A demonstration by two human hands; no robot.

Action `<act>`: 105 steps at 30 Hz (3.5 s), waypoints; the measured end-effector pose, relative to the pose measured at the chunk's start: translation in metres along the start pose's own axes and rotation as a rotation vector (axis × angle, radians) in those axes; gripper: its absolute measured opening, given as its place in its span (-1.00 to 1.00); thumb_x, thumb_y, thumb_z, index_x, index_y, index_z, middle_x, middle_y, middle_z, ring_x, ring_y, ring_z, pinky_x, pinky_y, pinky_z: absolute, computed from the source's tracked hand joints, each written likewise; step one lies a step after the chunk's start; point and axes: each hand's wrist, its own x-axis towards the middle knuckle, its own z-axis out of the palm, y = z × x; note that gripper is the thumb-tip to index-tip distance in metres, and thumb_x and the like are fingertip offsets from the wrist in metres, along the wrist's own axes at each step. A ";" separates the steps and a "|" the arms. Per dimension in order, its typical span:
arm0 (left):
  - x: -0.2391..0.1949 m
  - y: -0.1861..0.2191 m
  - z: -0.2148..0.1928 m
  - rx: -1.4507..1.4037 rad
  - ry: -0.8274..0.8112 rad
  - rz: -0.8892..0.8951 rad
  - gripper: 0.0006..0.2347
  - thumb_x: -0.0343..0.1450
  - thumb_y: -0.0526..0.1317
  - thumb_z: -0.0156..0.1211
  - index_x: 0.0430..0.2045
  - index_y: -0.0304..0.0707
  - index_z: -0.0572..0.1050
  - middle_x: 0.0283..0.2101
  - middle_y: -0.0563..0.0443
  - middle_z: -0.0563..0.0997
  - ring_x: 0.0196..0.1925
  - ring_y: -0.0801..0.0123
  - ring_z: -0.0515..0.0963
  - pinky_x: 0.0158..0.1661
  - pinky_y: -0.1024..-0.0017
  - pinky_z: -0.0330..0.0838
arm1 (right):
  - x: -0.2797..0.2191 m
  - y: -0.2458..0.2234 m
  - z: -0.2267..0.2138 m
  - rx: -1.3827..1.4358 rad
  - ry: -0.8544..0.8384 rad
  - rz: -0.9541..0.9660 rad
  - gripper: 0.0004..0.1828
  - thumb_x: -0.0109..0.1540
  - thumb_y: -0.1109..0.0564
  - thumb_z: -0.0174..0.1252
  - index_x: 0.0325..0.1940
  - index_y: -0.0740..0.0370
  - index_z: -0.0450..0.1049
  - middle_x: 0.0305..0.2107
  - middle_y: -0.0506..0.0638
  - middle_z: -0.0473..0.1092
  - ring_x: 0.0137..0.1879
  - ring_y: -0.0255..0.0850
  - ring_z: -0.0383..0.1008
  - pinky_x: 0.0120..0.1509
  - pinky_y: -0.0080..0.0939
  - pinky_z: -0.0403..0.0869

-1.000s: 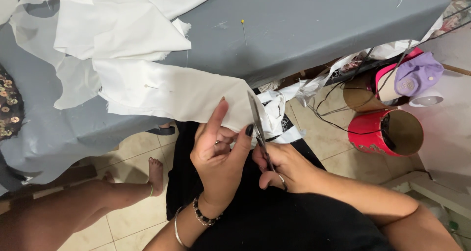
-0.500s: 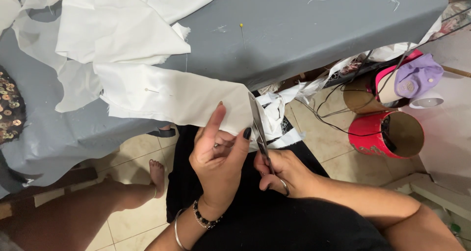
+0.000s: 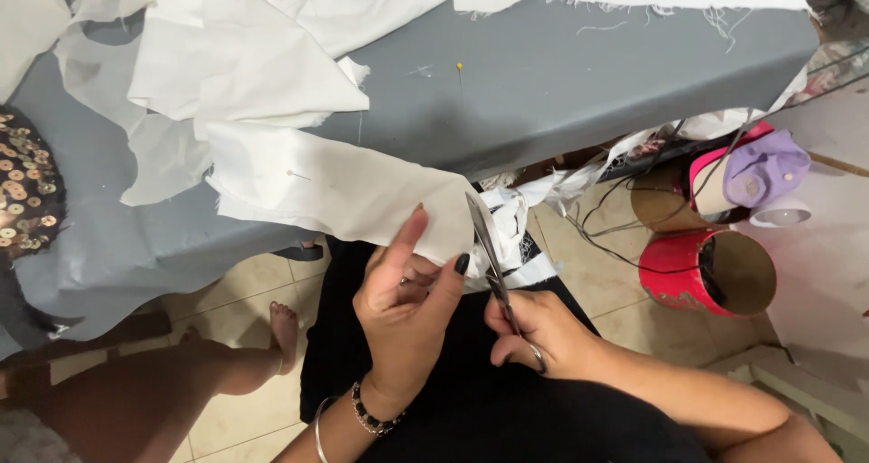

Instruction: Cut the white fabric with scissors following the pinned line.

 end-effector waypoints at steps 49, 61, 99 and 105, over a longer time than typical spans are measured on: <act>0.003 -0.001 -0.023 0.104 -0.033 0.122 -0.65 0.36 -0.30 0.41 0.05 -0.18 0.59 -0.35 0.19 0.51 -0.39 0.62 0.39 -0.32 0.69 0.40 | 0.029 -0.017 -0.017 -0.226 -0.146 0.069 -0.42 0.31 -0.49 -0.21 -0.35 0.02 0.21 -0.54 -0.16 0.31 -0.47 -0.19 0.27 -0.31 -0.18 0.30; 0.003 0.000 -0.033 -0.037 -0.091 0.114 -0.67 0.38 -0.38 0.36 0.06 -0.23 0.58 -0.10 0.11 0.64 -0.34 0.66 0.41 -0.33 0.69 0.37 | 0.022 -0.011 -0.025 -0.222 -0.201 0.029 -0.72 0.26 -0.07 0.11 -0.38 0.03 0.19 -0.56 -0.16 0.20 -0.46 -0.16 0.16 -0.34 -0.19 0.24; -0.002 0.000 -0.089 -0.003 -0.215 0.147 -0.70 0.41 -0.35 0.32 0.03 -0.08 0.59 -0.18 0.08 0.68 -0.16 0.48 0.63 -0.09 0.58 0.50 | 0.058 -0.012 -0.065 -0.345 -0.716 0.064 -0.23 0.12 -0.72 -0.38 -0.34 -0.02 0.19 -0.54 -0.22 0.25 -0.51 -0.27 0.18 -0.41 -0.24 0.26; -0.003 0.005 -0.094 -0.037 -0.251 0.179 -0.69 0.44 -0.38 0.26 0.09 -0.09 0.54 -0.19 0.11 0.65 -0.22 0.49 0.58 -0.14 0.58 0.47 | 0.083 -0.021 -0.055 -0.367 -0.725 0.040 -0.17 0.13 -0.75 -0.45 -0.32 0.00 0.22 -0.53 -0.19 0.23 -0.49 -0.22 0.21 -0.36 -0.19 0.26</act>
